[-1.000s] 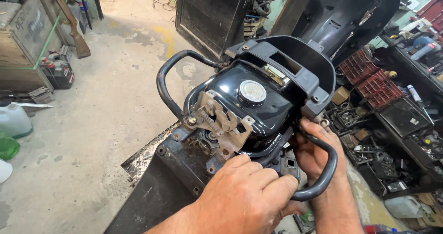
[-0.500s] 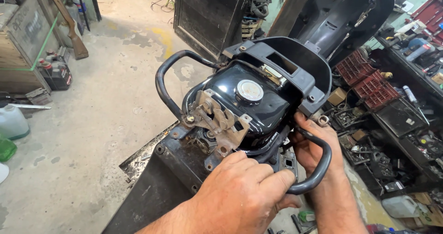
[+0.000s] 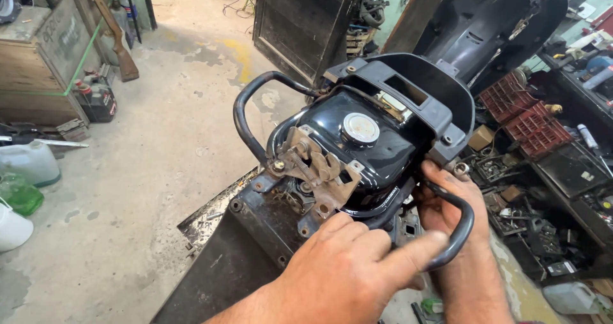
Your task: Repairing motorcycle components by hammering parts in a vise and installing brackets with a wrench.
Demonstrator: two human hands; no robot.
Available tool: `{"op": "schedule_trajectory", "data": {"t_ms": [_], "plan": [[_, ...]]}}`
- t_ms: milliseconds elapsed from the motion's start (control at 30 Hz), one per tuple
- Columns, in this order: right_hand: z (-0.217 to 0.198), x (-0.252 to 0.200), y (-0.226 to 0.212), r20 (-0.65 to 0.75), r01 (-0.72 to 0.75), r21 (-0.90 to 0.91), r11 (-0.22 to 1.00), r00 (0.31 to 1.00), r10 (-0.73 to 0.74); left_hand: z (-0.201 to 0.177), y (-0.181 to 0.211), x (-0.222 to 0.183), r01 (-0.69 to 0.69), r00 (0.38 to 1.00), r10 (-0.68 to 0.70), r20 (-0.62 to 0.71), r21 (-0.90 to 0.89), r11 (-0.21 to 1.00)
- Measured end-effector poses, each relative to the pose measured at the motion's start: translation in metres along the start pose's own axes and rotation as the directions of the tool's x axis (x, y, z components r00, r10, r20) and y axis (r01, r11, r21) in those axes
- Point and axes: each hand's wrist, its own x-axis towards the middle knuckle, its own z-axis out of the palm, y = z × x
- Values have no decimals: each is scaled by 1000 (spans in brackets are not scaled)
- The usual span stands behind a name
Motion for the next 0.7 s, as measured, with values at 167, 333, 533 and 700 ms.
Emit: {"op": "schedule_trajectory", "data": {"t_ms": [167,333,533,700], "plan": [[1,-3,-9,113,-28,-10,1000,993,29,5,10,1,23,999,-22,-40,25,999],[-3,1,-6,126,-10,-52,999,992,16,14,9,6,-48,974,69,-217,99,994],[5,-9,-12,143,-42,-19,999,989,44,16,14,10,-18,967,28,-254,42,999],[-6,0,-3,126,-5,-1,1000,992,5,17,11,10,26,961,-14,-276,40,999]]}}
